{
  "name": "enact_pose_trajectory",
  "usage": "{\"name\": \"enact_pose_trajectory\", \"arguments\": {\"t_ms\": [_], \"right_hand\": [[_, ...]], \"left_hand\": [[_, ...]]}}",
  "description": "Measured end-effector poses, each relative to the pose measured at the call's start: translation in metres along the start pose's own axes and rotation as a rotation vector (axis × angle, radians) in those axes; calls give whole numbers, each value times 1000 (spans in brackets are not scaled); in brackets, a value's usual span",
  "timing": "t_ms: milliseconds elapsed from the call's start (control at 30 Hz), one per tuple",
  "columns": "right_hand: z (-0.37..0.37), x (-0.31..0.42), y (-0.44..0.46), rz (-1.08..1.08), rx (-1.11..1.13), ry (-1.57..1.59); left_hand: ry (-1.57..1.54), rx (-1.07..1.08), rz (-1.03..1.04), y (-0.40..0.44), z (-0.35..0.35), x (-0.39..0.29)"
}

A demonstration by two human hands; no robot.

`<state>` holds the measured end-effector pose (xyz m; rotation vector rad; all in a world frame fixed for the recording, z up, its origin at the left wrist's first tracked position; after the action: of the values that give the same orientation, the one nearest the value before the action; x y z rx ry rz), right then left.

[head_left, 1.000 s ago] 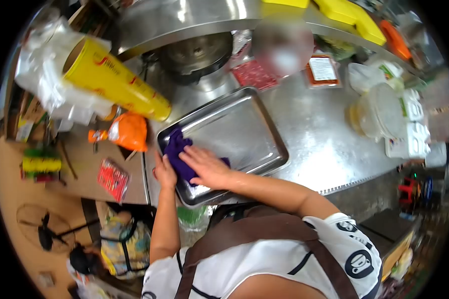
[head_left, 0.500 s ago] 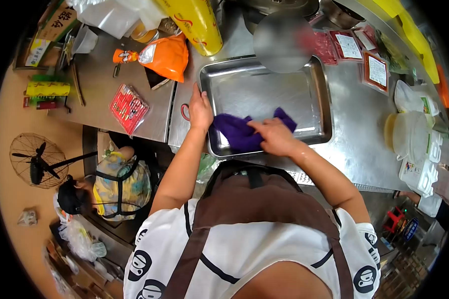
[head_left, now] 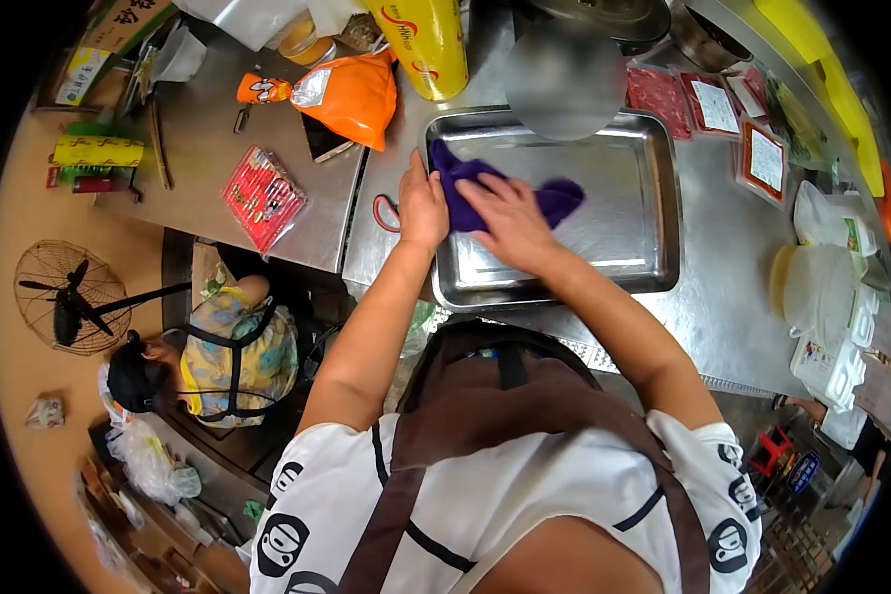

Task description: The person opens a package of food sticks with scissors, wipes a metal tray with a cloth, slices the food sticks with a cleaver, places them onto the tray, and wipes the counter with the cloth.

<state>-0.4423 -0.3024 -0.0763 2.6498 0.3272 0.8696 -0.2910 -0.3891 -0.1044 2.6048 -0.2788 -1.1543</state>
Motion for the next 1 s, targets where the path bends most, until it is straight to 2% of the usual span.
{"name": "enact_pose_trajectory", "arguments": {"t_ms": [33, 100, 133, 200, 233, 300, 367, 433, 500, 633, 667, 733, 767, 833, 1000], "right_hand": [[9, 6, 12, -34, -29, -41], [12, 3, 32, 60, -12, 9], [9, 1, 39, 58, -19, 4], [-5, -1, 55, -22, -300, -110], [-7, -2, 65, -14, -299, -118], [-3, -4, 93, -188, -337, -181], [18, -32, 99, -239, -217, -398], [2, -48, 102, -224, -217, -419], [-26, -65, 90, 59, -144, -438], [-85, -122, 36, 190, -151, -680], [-104, -129, 21, 148, -252, -764], [-134, -159, -8, 327, -203, -887], [-148, -175, -23, 344, -248, -936], [-157, -172, -36, 567, -212, -945], [-157, -118, -81, 761, -156, -909]], "left_hand": [[-2, -5, 2, 3, -3, -3], [-54, 62, -101, 9, -11, -12], [-33, 15, -40, 8, -4, -2], [-47, 26, -14, 11, -5, -3], [-61, 45, 2, 9, -4, -3], [13, 57, 47, 5, 3, 5], [21, 118, 72, 8, 0, -2], [-5, 109, 55, 11, 2, -2], [4, 136, -34, 7, -4, -9], [-20, 156, -46, 8, -6, -12], [-7, 155, -52, 8, -6, -12], [-4, 153, -32, 7, -5, -11], [5, 145, -17, 7, -5, -10], [10, 150, -16, 7, -5, -10], [-2, 144, -13, 7, -3, -6]]}}
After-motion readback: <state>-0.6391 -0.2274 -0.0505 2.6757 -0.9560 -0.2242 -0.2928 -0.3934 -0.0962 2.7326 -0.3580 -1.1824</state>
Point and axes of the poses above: each hand's wrist, its own y-axis towards the middle knuckle, its own z-axis out of the palm, x = y × z, the point moved 1 cm from there along y, towards the middle knuckle, and after that the axes turned 12 degrees about -x, right-handed, at the moved point
